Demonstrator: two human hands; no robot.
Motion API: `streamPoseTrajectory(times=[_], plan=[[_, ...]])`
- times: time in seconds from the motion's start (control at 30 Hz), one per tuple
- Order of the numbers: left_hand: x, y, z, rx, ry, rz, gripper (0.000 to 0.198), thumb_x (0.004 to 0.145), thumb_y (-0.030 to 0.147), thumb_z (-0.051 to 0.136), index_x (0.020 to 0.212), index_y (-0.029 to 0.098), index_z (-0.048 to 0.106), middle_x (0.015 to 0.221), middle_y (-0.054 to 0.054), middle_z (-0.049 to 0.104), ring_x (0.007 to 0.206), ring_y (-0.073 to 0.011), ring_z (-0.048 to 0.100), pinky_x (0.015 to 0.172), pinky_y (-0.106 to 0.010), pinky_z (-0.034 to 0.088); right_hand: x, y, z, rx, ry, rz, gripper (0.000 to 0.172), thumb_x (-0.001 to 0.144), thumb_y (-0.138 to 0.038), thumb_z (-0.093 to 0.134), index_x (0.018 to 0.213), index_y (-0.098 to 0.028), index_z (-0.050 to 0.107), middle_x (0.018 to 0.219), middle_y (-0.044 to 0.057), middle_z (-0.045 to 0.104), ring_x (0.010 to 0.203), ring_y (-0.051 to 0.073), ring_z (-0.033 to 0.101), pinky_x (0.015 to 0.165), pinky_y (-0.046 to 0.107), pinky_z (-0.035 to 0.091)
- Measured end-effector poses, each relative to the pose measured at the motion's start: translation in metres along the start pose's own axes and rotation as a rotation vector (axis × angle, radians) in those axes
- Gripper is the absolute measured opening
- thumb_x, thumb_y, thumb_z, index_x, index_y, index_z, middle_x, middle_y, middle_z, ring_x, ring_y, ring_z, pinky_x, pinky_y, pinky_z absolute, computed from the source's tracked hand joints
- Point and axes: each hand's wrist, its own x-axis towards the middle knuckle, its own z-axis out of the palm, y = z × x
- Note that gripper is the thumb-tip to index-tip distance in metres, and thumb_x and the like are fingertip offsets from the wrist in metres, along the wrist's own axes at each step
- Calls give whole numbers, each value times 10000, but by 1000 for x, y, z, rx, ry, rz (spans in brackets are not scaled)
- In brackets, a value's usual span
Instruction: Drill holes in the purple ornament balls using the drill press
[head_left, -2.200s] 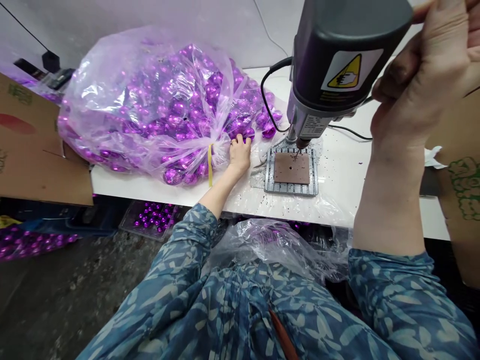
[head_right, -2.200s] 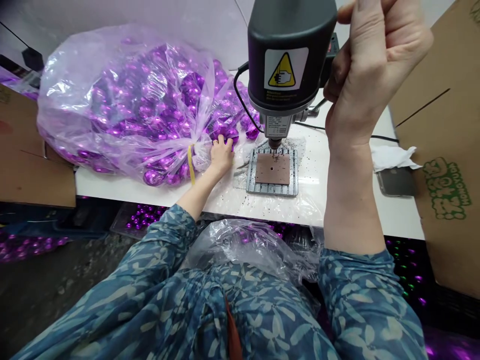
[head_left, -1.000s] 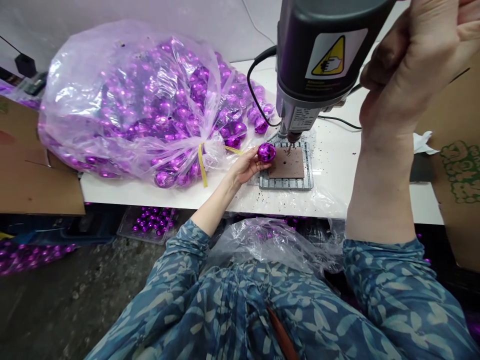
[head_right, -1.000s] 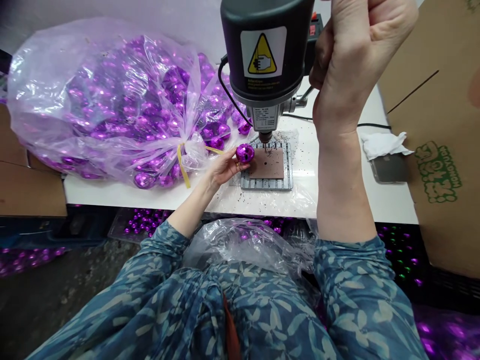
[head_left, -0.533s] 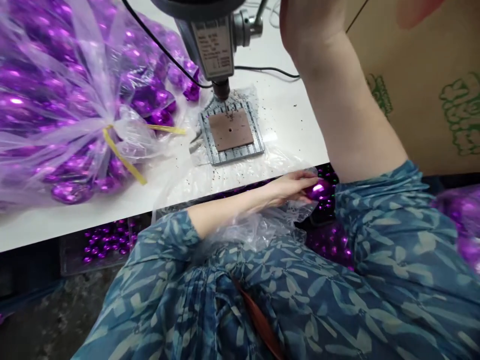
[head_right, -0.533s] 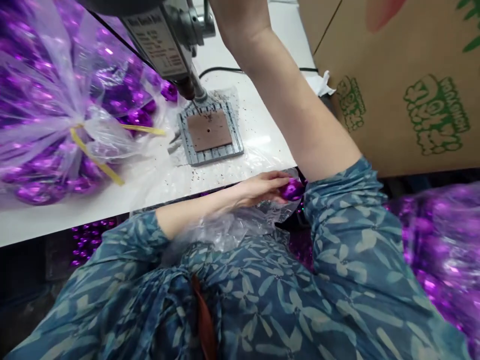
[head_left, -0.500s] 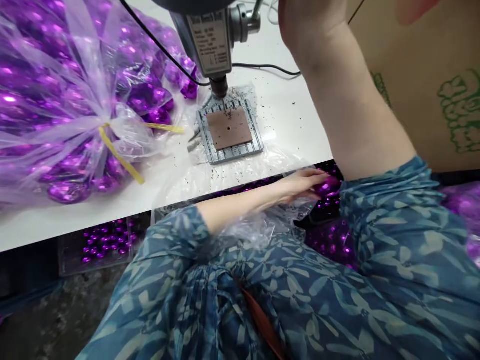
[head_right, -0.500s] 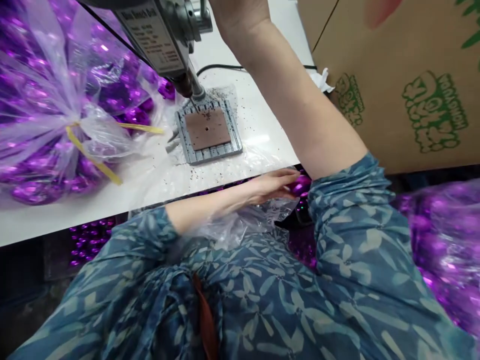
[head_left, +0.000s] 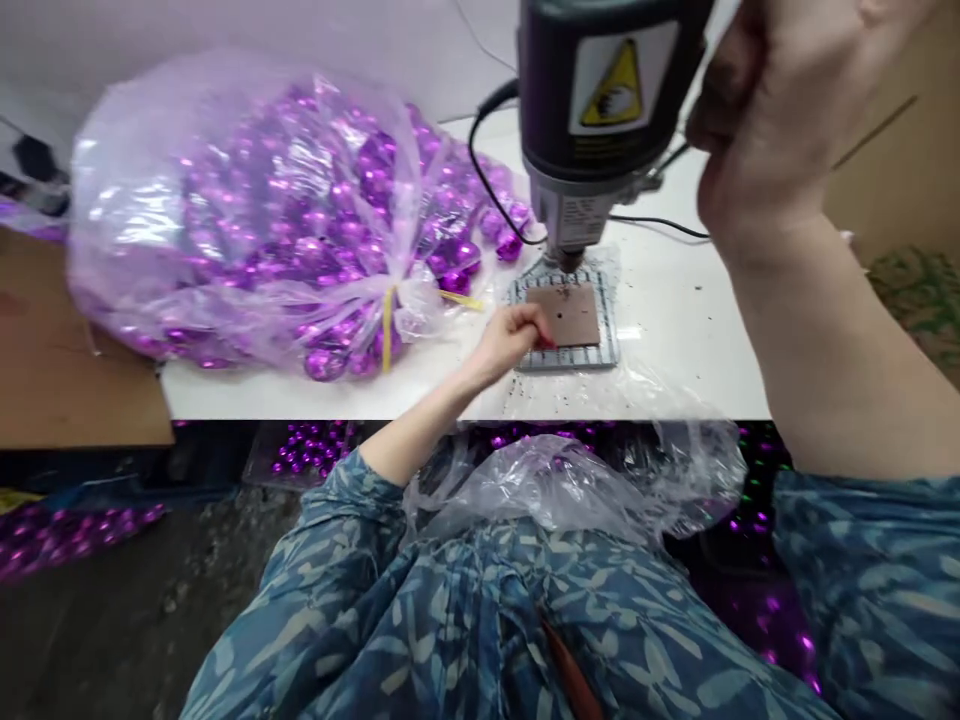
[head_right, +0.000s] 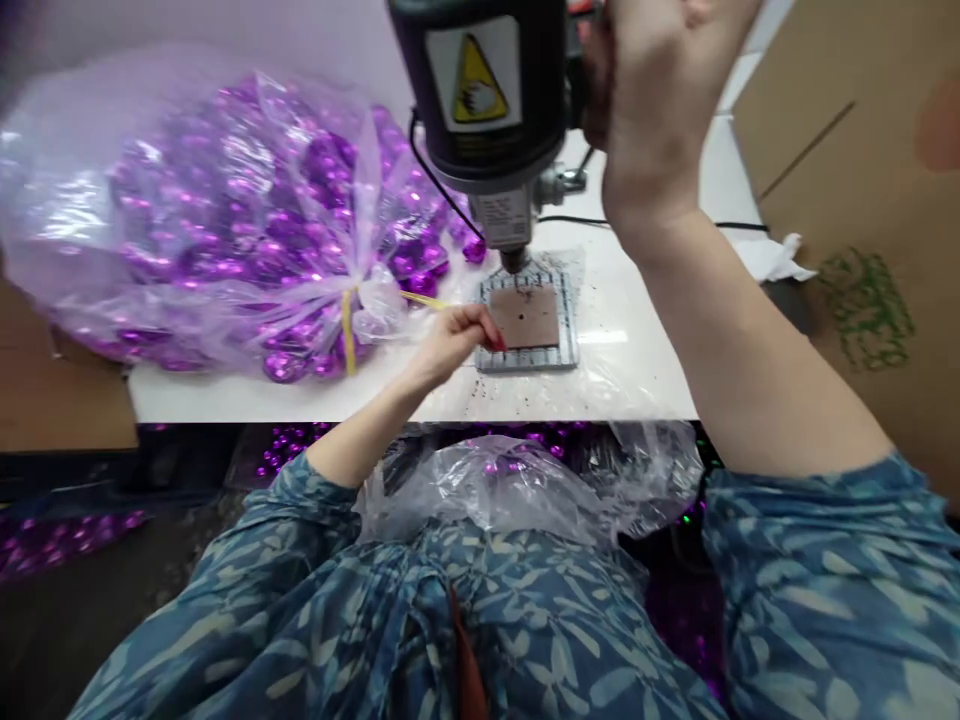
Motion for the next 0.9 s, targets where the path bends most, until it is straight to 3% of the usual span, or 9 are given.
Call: streamPoseTrajectory(times=[0.07,0.1,0.17,0.3,0.47,0.57,0.7,0.77,0.9], plan=[[22,-9,-49,296,272,13,320,749,-23,477,665,193,698,736,-21,740,777,-166,700,865,-332,583,3,4,0,110,45,-28,302,1012,-205,495,729,-242,397,555,-98,299,417,-11,303,439,173,222],[34,-14,-66,445,337,-1,333,774,-29,486,698,193,722,780,-34,757,836,-189,712,919,-359,582,7,11,-1,162,115,-41,300,995,-235,590,728,-233,453,529,-100,234,410,1,325,424,181,220],[54,-22,-87,693,366,-17,362,859,-30,503,863,192,790,974,-81,807,1026,-248,729,1026,-414,573,16,27,-4,187,101,-99,312,960,-356,714,744,-224,532,508,-93,207,405,37,380,392,219,226],[79,-29,-87,1032,398,-79,361,992,39,562,1217,194,798,1461,-197,691,1451,-410,595,1179,-553,514,25,48,-10,232,28,-166,563,738,-708,874,762,-206,621,521,-76,239,404,74,369,362,291,163],[79,-39,-88,1110,406,-195,373,982,48,607,1313,154,743,1575,-265,588,1463,-478,597,1165,-648,519,22,45,-9,239,36,-175,704,664,-865,828,756,-220,563,529,-81,192,408,72,351,360,303,100],[65,-44,-97,938,378,-65,367,974,81,657,1320,181,729,1582,-238,590,1415,-426,638,1146,-605,565,18,41,-8,233,56,-139,700,651,-867,832,741,-229,556,532,-69,274,414,68,362,369,304,81],[40,-42,-94,321,352,150,360,1085,328,649,1441,282,668,1447,-141,709,1288,-278,724,1125,-508,629,13,36,-9,212,58,-108,451,830,-612,842,796,-212,638,534,-71,296,414,33,363,388,233,157],[31,-39,-84,-13,272,100,351,1120,387,593,1449,288,667,1364,-122,765,1263,-259,749,1102,-507,654,12,33,-9,182,86,-69,302,904,-458,801,805,-211,656,522,-75,297,412,27,378,405,209,235],[25,-34,-61,-424,178,-69,329,1092,437,664,1342,237,739,1318,-135,798,1319,-289,746,1115,-522,656,14,32,-6,198,155,-34,250,954,-358,722,784,-201,627,537,-67,369,417,36,417,399,208,242]])
